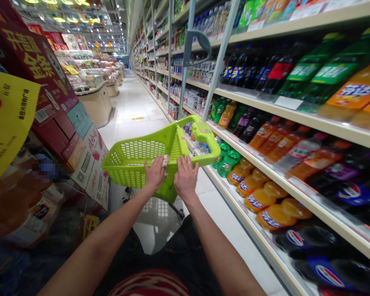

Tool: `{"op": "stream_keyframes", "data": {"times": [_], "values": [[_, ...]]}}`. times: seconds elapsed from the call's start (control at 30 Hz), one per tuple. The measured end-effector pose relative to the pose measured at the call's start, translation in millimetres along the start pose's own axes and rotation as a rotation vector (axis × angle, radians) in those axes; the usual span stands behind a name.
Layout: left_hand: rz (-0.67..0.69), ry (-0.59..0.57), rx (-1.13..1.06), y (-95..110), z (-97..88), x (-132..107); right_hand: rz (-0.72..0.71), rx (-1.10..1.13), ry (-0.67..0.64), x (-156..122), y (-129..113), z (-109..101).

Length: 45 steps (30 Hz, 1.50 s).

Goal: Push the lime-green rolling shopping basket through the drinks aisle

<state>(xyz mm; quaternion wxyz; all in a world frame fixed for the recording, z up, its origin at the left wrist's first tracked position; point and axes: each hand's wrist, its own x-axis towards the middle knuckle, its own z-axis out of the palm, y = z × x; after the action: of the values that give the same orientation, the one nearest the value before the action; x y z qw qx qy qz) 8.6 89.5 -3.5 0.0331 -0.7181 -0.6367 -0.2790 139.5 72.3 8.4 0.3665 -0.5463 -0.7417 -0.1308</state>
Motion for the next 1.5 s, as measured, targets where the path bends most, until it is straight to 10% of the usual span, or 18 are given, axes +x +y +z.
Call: {"op": "stream_keyframes", "data": {"times": [0.2, 0.53, 1.2, 1.5], "values": [[0.122, -0.036, -0.014, 34.4, 5.9, 14.2, -0.048, 0.04, 0.021, 5.6, -3.1, 3.4], [0.015, -0.155, 0.048, -27.8, -2.6, -11.0, -0.176, -0.047, -0.193, 20.1, -27.6, 27.8], [-0.021, -0.164, 0.106, -26.6, -2.7, -9.2, -0.162, -0.126, -0.161, 36.6, -4.8, 17.3], [-0.028, -0.223, 0.127, -26.3, -6.5, -7.3, -0.064, -0.198, 0.064, 37.7, 62.8, -3.3]]}}
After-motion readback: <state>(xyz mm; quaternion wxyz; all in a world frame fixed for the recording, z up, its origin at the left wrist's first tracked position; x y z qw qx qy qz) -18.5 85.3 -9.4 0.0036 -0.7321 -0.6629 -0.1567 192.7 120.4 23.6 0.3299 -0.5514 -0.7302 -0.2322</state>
